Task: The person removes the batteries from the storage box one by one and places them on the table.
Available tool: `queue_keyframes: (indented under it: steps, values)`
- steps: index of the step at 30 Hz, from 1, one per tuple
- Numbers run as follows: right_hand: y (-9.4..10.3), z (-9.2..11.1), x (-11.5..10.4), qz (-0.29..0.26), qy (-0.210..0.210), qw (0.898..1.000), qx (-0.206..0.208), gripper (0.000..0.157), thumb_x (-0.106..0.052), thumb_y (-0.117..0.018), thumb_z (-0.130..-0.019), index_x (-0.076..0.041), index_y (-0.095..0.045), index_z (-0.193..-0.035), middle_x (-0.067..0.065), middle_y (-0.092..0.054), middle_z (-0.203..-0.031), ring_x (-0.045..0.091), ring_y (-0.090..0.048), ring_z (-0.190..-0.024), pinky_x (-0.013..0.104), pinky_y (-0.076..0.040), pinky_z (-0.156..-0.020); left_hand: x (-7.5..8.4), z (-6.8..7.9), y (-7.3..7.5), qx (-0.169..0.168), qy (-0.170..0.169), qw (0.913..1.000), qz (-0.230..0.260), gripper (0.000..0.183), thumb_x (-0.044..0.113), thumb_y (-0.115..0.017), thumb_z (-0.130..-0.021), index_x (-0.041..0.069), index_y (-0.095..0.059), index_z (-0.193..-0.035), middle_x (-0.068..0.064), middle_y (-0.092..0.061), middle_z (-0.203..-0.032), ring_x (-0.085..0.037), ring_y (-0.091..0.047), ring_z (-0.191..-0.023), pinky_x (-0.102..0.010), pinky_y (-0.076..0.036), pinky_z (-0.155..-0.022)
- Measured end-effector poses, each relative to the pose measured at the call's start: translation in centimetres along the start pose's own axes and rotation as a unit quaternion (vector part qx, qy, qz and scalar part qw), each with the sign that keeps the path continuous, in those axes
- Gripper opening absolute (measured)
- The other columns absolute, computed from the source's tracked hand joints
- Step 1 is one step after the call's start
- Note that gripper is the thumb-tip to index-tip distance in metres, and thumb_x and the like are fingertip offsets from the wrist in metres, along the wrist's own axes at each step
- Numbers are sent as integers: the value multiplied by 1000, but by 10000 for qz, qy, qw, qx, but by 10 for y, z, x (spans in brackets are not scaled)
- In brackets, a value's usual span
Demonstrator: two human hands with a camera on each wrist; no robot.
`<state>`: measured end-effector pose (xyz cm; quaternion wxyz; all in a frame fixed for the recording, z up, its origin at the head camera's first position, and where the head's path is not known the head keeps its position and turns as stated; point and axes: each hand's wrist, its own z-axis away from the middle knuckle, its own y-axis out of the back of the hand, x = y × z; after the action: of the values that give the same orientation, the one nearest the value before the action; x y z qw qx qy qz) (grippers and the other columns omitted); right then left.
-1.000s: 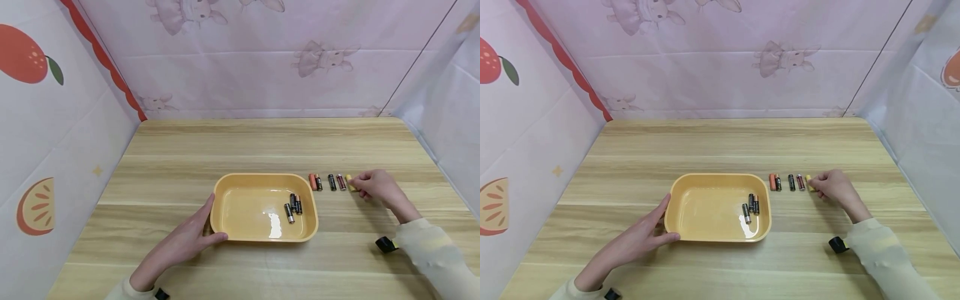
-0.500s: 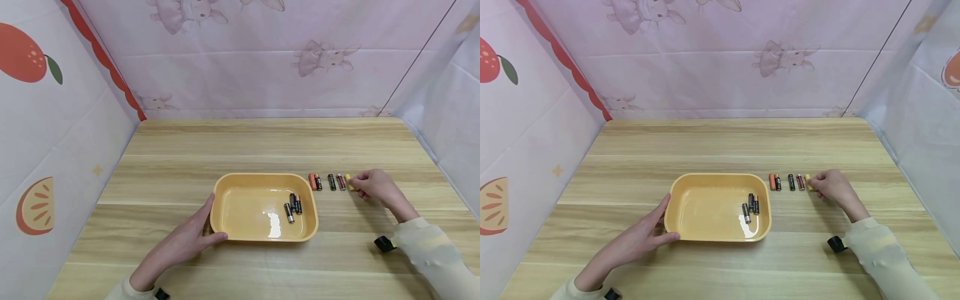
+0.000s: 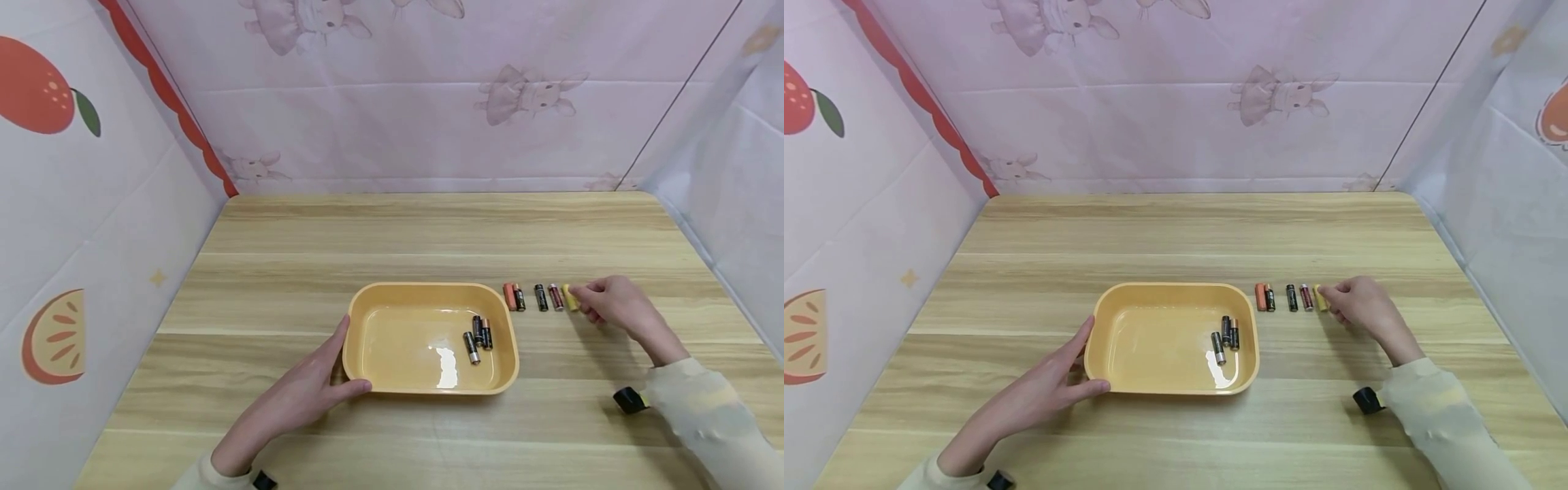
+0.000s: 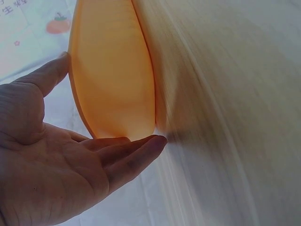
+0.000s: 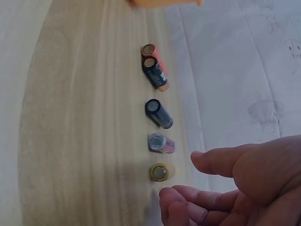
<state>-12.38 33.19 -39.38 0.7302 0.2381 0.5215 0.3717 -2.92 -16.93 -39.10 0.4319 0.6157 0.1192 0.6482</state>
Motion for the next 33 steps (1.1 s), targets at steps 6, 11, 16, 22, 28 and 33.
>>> queue_keyframes:
  steps: [6, 11, 16, 22, 28, 33]
  values:
    - [5, 7, -14, -217, 228, 9994, 175, 51, -35, -50, -110, 13, -66, -106, 10, -66, -84, 20, -62, -76, 33, -57, -65, -1, 0, 0, -21, -55, 10000, 38, 108, 47, -75, -94, 8, -5, -167, -12, -19, -169, -30, -29, -151, -54, -29, -119]
    - [7, 19, -43, -509, 530, 9971, 195, 54, -34, -53, -110, 16, -58, -130, 16, -69, -97, 21, -68, -78, 32, -60, -66, -1, 0, 1, -25, -70, 9999, 71, 108, 47, -75, -94, 9, -5, -167, -12, -19, -169, -30, -29, -151, -54, -29, -119]
    - [4, 35, -79, -444, 943, 9945, 112, 45, -31, -57, -108, 10, -64, -126, 9, -70, -89, 19, -67, -74, 31, -60, -67, -1, 0, 2, -10, -57, 10000, 62, 108, 47, -75, -94, 9, -4, -167, -13, -20, -169, -30, -30, -150, -53, -29, -119]
    - [-15, 45, -114, -877, 1457, 9841, -504, 29, -16, -62, -105, 10, -68, -118, 8, -70, -88, 20, -66, -75, 32, -60, -66, 0, -1, 2, -25, -63, 9999, 108, 108, 45, -76, -94, 9, -4, -167, -14, -19, -169, -30, -30, -150, -53, -29, -119]
    - [-42, 43, -135, -908, 1609, 9736, -1342, 23, -9, -65, -101, 11, -70, -112, 12, -71, -83, 22, -69, -70, 37, -62, -66, -2, -1, 2, 7, -48, 10000, 39, 108, 46, -76, -94, 9, -5, -167, -14, -21, -169, -30, -31, -150, -53, -30, -119]
    - [-59, 34, -147, -274, 1670, 9715, -1661, 16, -10, -69, -99, 4, -74, -104, 9, -73, -80, 18, -70, -64, 32, -60, -62, -4, -1, 2, 41, -6, 10000, 29, 108, 46, -76, -93, 9, -6, -167, -15, -24, -168, -31, -33, -149, -54, -31, -118]
